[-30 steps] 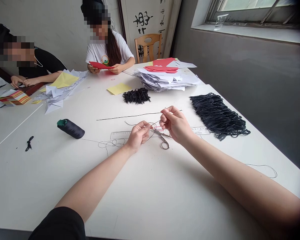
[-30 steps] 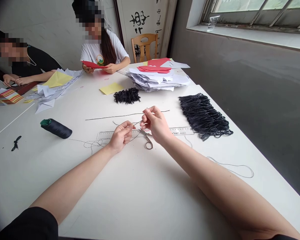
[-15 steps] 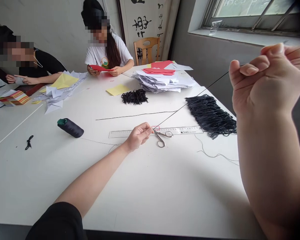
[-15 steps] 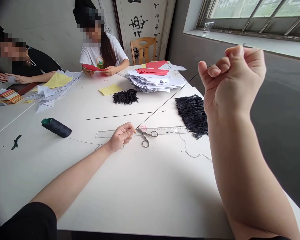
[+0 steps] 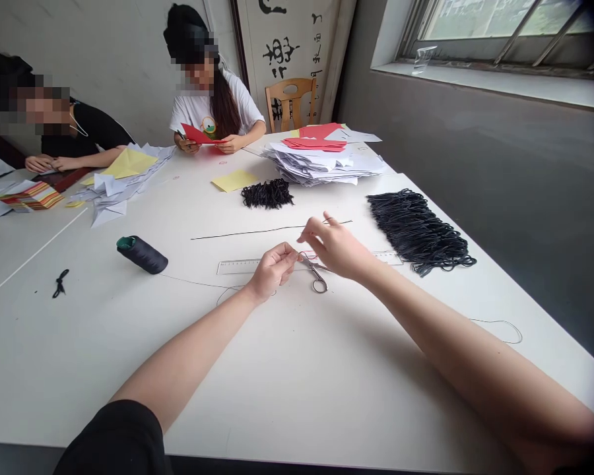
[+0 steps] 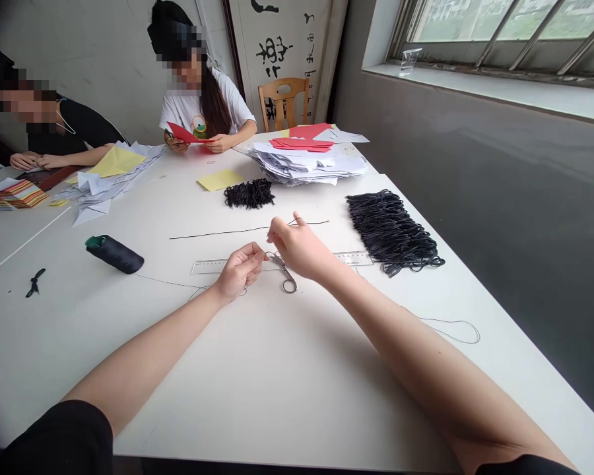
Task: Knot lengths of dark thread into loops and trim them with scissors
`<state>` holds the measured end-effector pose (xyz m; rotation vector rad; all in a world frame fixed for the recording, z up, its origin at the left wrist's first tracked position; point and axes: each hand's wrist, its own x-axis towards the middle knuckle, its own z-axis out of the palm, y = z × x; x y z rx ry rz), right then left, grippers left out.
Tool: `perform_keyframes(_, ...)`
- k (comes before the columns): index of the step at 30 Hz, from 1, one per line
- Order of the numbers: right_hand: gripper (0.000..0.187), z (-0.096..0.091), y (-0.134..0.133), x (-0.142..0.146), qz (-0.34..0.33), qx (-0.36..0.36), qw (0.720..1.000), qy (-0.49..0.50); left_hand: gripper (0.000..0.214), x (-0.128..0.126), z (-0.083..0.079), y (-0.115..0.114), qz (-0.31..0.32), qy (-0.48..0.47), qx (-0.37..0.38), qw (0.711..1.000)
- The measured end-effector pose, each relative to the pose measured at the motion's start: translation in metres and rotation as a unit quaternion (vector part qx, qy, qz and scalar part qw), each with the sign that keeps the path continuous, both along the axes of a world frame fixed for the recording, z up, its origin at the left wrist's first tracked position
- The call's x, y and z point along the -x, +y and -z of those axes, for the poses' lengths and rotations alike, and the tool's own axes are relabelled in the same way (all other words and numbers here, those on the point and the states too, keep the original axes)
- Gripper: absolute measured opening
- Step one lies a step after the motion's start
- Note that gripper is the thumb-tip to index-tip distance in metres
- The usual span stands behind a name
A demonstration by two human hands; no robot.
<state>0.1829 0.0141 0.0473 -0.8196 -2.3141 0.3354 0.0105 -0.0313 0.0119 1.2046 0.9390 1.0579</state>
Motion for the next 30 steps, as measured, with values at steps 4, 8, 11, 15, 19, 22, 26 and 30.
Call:
perform_keyframes(4,0.012,0.01,-0.009,0.01,-0.01,0.053,0.998,-0.037,0.029,-0.001,0.002,0.0,-0.002,0.002,-0.007,1.0)
perform_keyframes(8,0.009,0.01,-0.006,0.007,0.003,0.085,0.996,-0.031,0.027,-0.001,0.004,0.0,0.001,0.006,0.003,1.0)
perform_keyframes(11,0.009,0.008,-0.001,0.001,0.02,0.058,0.998,-0.03,0.027,0.0,0.004,0.001,0.013,0.001,0.027,1.0)
perform_keyframes(15,0.012,0.001,0.007,-0.009,0.059,0.025,0.996,-0.058,0.031,0.004,0.002,0.002,0.034,-0.016,0.113,0.993)
perform_keyframes(19,0.009,-0.005,0.012,-0.017,0.065,-0.005,0.996,-0.068,0.031,0.006,0.0,0.004,0.046,-0.022,0.16,0.986)
perform_keyframes(22,0.009,-0.007,0.014,-0.02,0.069,-0.021,0.995,-0.073,0.031,0.006,0.0,0.005,0.045,-0.018,0.17,0.984)
perform_keyframes(26,0.013,-0.012,0.017,-0.026,0.086,-0.062,0.993,-0.043,0.032,0.006,-0.001,0.006,0.042,-0.003,0.177,0.983)
perform_keyframes(30,0.012,-0.029,0.018,-0.039,0.137,-0.101,0.985,-0.005,0.027,0.007,-0.012,0.001,0.097,0.062,0.147,0.982)
